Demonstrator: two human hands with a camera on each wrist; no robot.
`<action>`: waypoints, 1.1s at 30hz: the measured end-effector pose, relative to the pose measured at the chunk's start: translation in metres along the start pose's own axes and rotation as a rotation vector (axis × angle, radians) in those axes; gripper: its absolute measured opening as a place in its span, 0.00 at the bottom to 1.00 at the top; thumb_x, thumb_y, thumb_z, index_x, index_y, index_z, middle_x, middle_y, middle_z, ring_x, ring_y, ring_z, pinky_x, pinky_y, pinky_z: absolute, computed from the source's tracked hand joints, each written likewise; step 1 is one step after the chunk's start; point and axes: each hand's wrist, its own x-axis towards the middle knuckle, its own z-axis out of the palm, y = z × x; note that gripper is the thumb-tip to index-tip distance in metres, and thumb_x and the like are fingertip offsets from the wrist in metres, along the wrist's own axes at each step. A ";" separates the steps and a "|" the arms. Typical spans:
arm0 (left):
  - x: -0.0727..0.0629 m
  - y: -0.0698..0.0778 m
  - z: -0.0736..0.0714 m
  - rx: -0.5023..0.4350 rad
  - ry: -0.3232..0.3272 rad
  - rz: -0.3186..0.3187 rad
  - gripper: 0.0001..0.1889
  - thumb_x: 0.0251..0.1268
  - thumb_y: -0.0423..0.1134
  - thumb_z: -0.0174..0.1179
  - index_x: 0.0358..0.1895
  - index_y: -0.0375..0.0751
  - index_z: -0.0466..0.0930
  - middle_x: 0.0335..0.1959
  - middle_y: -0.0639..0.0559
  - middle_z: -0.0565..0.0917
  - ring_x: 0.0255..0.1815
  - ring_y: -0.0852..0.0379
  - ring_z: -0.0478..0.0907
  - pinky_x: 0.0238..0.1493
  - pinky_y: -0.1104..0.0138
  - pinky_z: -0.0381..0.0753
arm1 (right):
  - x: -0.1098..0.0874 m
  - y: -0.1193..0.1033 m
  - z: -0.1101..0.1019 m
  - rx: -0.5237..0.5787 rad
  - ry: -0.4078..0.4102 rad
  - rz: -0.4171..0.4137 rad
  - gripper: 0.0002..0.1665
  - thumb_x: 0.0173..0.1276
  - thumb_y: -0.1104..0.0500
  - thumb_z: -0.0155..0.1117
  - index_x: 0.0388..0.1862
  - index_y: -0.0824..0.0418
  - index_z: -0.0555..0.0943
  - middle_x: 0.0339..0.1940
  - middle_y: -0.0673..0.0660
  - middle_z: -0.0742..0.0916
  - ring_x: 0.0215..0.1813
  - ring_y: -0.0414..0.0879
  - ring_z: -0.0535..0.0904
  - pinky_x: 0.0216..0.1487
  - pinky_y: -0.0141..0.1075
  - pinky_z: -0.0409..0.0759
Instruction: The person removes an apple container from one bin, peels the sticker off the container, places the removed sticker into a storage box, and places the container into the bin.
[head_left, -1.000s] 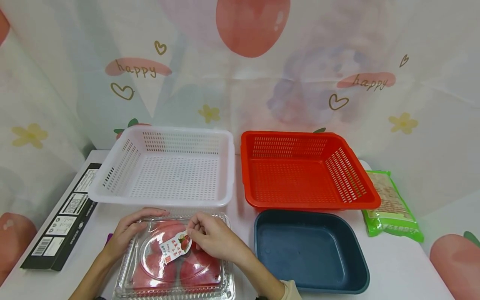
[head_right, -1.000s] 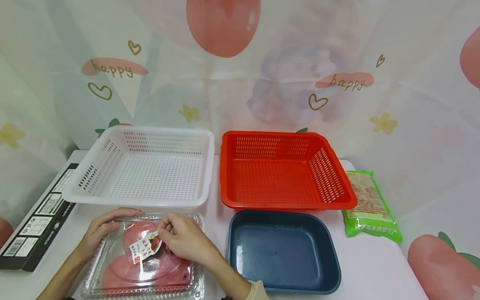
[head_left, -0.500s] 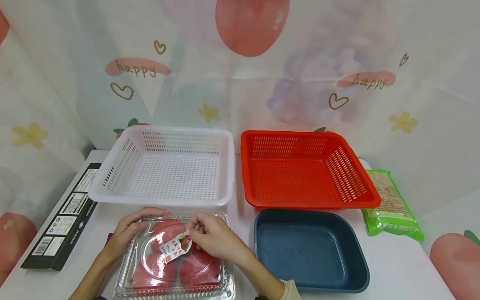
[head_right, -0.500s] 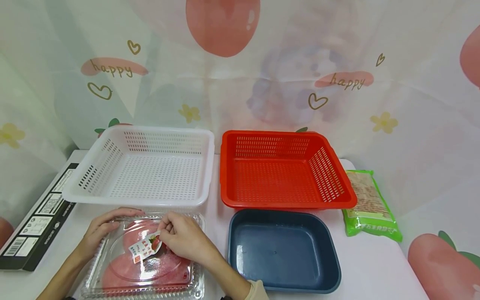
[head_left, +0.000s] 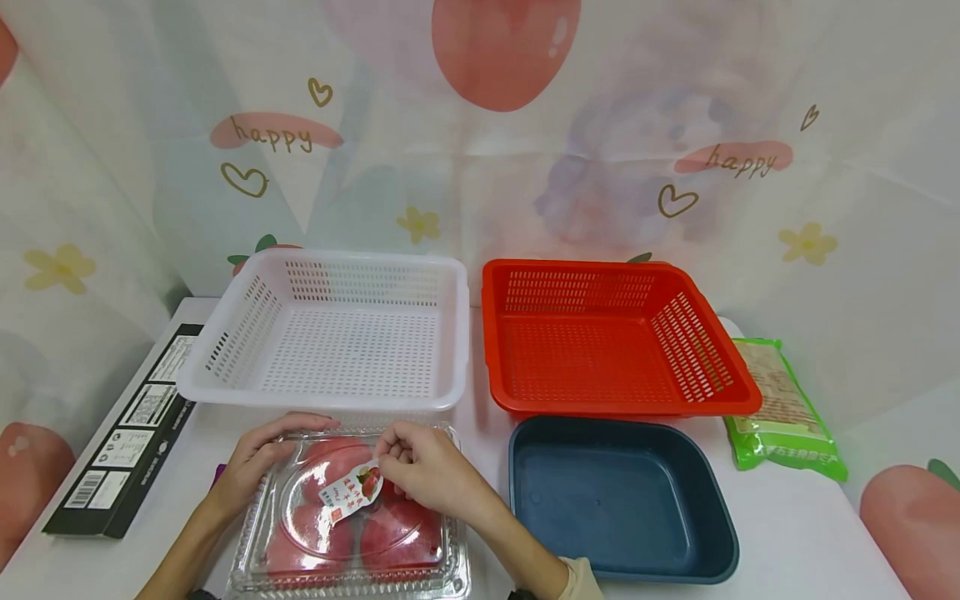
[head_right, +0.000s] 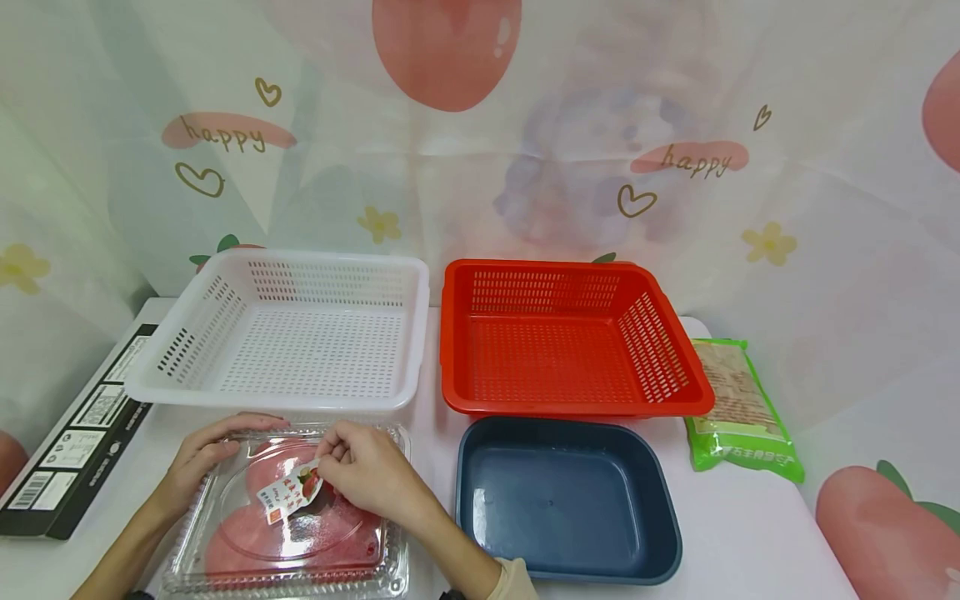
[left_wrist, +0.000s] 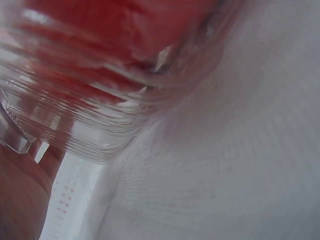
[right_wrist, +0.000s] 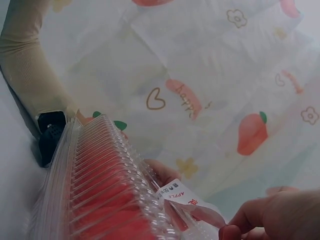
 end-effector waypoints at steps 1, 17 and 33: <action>0.000 0.000 0.000 0.001 0.000 -0.005 0.22 0.64 0.21 0.35 0.56 0.27 0.75 0.58 0.59 0.82 0.62 0.66 0.75 0.61 0.77 0.71 | 0.000 0.000 0.000 0.003 0.003 0.002 0.04 0.64 0.66 0.56 0.34 0.60 0.79 0.20 0.47 0.77 0.20 0.34 0.72 0.23 0.23 0.70; -0.001 0.001 -0.001 -0.012 0.003 -0.060 0.21 0.65 0.23 0.36 0.56 0.25 0.74 0.59 0.62 0.81 0.62 0.66 0.75 0.61 0.76 0.73 | 0.000 -0.003 -0.001 -0.021 -0.005 -0.009 0.05 0.65 0.67 0.56 0.35 0.62 0.79 0.20 0.49 0.77 0.20 0.35 0.72 0.27 0.23 0.71; -0.001 -0.002 -0.002 -0.001 0.004 -0.033 0.22 0.64 0.21 0.36 0.56 0.26 0.75 0.58 0.60 0.82 0.62 0.66 0.75 0.61 0.76 0.72 | 0.001 -0.001 -0.001 -0.107 0.004 -0.037 0.06 0.65 0.66 0.54 0.35 0.59 0.79 0.23 0.47 0.77 0.26 0.34 0.70 0.33 0.24 0.71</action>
